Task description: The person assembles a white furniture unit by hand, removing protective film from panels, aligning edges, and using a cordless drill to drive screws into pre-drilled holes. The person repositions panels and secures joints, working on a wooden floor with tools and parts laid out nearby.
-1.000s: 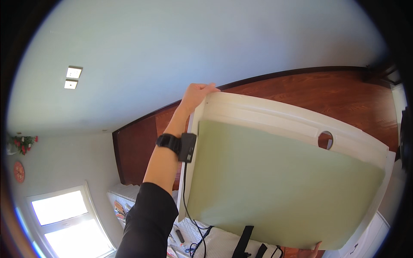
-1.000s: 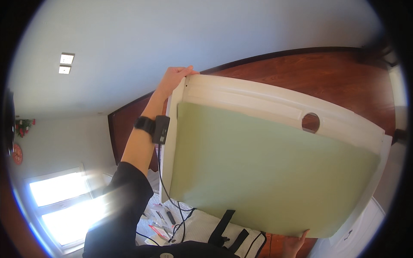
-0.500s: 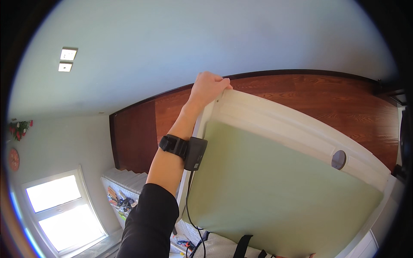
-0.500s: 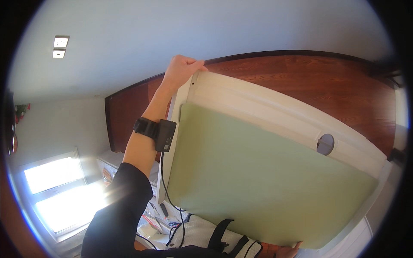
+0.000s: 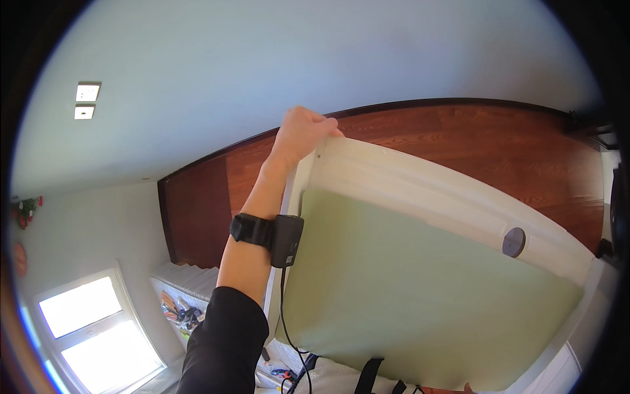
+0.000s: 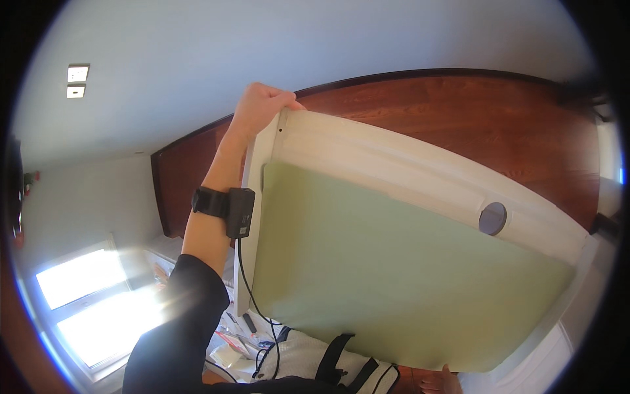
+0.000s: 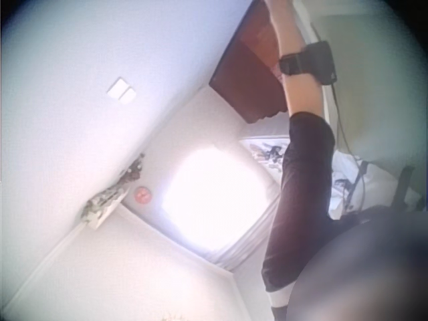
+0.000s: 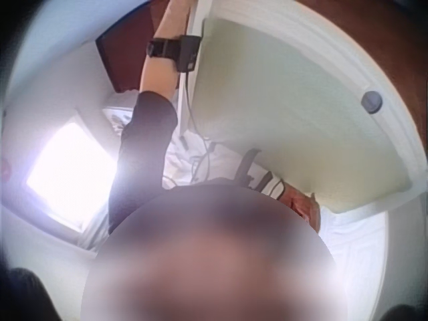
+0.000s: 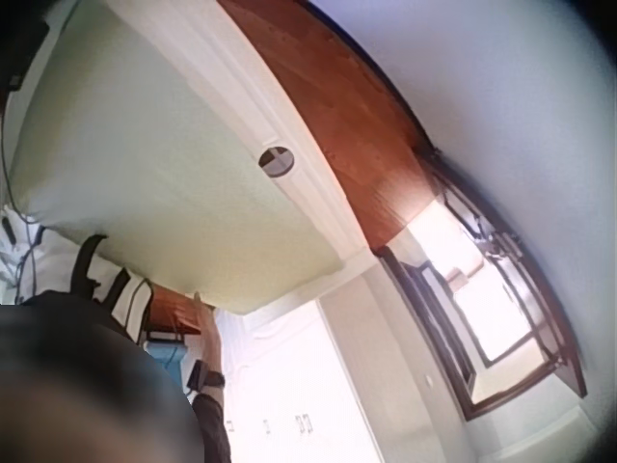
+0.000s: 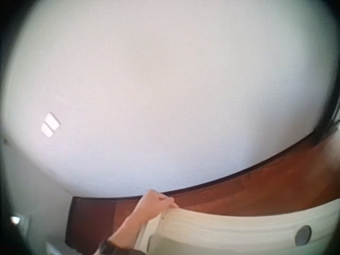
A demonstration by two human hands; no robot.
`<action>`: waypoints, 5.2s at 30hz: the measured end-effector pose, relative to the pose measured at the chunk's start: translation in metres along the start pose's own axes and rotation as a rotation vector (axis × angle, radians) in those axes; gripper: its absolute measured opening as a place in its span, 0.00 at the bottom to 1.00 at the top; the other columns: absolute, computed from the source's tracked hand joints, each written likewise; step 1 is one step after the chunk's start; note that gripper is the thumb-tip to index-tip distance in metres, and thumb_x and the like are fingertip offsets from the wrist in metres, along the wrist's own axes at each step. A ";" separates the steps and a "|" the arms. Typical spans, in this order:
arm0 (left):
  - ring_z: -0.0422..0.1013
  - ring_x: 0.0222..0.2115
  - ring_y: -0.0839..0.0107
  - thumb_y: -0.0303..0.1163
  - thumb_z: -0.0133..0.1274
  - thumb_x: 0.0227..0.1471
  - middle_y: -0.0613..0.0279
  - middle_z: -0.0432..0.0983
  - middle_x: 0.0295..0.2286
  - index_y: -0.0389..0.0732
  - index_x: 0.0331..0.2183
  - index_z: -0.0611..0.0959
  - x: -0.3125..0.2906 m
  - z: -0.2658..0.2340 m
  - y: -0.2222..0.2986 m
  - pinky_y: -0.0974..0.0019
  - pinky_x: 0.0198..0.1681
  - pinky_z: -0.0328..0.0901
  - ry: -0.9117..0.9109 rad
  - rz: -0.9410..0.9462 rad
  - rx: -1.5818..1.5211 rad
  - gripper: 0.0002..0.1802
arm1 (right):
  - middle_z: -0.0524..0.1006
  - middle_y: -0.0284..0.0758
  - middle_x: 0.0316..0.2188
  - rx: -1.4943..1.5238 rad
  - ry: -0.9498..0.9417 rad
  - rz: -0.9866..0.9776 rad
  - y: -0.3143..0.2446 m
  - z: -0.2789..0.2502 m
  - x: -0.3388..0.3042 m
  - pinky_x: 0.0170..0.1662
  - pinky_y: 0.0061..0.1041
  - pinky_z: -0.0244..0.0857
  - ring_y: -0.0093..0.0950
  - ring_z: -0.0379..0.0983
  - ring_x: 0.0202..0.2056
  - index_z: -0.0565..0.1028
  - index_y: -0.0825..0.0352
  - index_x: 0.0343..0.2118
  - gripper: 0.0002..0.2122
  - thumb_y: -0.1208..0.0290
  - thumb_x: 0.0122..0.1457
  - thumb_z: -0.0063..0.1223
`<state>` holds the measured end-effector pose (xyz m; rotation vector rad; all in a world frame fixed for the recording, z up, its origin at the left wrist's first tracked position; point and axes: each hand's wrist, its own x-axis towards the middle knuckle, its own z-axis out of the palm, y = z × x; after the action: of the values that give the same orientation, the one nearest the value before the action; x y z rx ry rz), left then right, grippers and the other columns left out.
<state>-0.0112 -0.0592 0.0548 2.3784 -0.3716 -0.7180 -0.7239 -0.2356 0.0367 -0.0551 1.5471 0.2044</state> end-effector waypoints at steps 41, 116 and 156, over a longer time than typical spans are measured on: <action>0.62 0.12 0.68 0.45 0.45 0.60 0.55 0.60 0.08 0.36 0.25 0.87 -0.001 0.002 -0.014 0.63 0.22 0.58 0.038 0.141 0.025 0.25 | 0.76 0.39 0.40 -1.000 0.027 -1.562 -0.026 0.344 -0.028 0.48 0.27 0.64 0.30 0.72 0.43 0.75 0.71 0.39 0.08 0.81 0.62 0.42; 0.74 0.39 0.68 0.43 0.50 0.61 0.51 0.77 0.37 0.30 0.42 0.72 -0.087 0.020 -0.096 0.66 0.44 0.70 0.398 -0.247 -0.807 0.22 | 0.57 0.31 0.64 0.455 -0.386 -0.704 0.118 0.059 0.068 0.65 0.43 0.45 0.37 0.52 0.63 0.54 0.53 0.65 0.38 0.30 0.59 0.26; 0.73 0.33 0.48 0.41 0.40 0.63 0.46 0.76 0.32 0.40 0.35 0.79 0.074 0.338 0.259 0.48 0.36 0.65 -0.078 1.119 0.908 0.17 | 0.67 0.31 0.57 0.119 -0.669 -0.097 0.075 0.084 0.026 0.59 0.29 0.58 0.27 0.64 0.56 0.66 0.61 0.58 0.23 0.58 0.63 0.52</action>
<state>-0.1678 -0.4522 -0.0339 2.2821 -2.1806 -0.0606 -0.6529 -0.1451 0.0196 0.0317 0.8843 0.0424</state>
